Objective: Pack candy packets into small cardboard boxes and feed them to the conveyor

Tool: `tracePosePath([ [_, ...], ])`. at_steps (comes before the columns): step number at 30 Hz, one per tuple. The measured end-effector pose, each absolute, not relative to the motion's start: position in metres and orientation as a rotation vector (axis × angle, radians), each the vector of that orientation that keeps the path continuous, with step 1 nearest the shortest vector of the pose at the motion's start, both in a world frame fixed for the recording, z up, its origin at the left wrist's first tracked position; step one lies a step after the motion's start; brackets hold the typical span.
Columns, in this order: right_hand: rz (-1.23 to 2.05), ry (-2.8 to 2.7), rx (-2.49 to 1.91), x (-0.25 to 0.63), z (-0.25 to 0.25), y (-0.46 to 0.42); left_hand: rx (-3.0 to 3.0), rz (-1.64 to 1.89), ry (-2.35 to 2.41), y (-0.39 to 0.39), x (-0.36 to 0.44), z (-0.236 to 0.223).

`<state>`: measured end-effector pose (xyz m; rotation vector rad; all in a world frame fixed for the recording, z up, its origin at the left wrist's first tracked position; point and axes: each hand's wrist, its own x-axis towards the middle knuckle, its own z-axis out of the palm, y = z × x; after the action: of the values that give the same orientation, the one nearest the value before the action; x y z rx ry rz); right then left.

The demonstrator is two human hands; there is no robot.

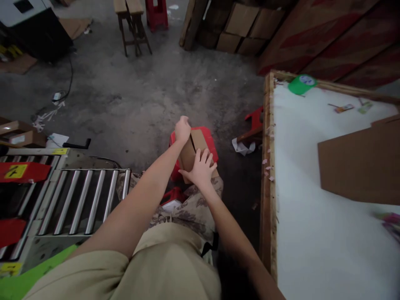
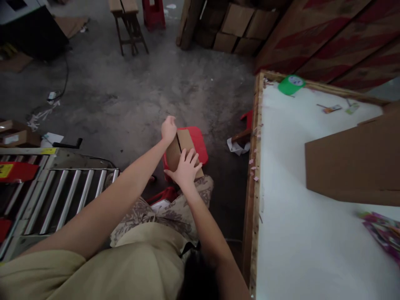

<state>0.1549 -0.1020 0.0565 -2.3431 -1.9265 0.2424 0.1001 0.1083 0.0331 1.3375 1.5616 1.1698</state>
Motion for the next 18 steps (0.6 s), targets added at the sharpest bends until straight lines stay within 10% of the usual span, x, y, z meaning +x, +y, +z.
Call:
tracePosePath([
  [4,0.395,-1.942,-2.348,0.177,0.055,-0.101,0.886,1.396,1.531,0.054,0.065,0.021],
  [10,0.538,-1.896,-2.37,0.216,0.064,-0.087,0.438,0.814,1.39,-0.1,0.07,-0.047],
  [18,0.489,-1.586,-2.303,0.218,0.067,-0.128,0.125,0.843,0.879,-0.107,0.078,-0.058],
])
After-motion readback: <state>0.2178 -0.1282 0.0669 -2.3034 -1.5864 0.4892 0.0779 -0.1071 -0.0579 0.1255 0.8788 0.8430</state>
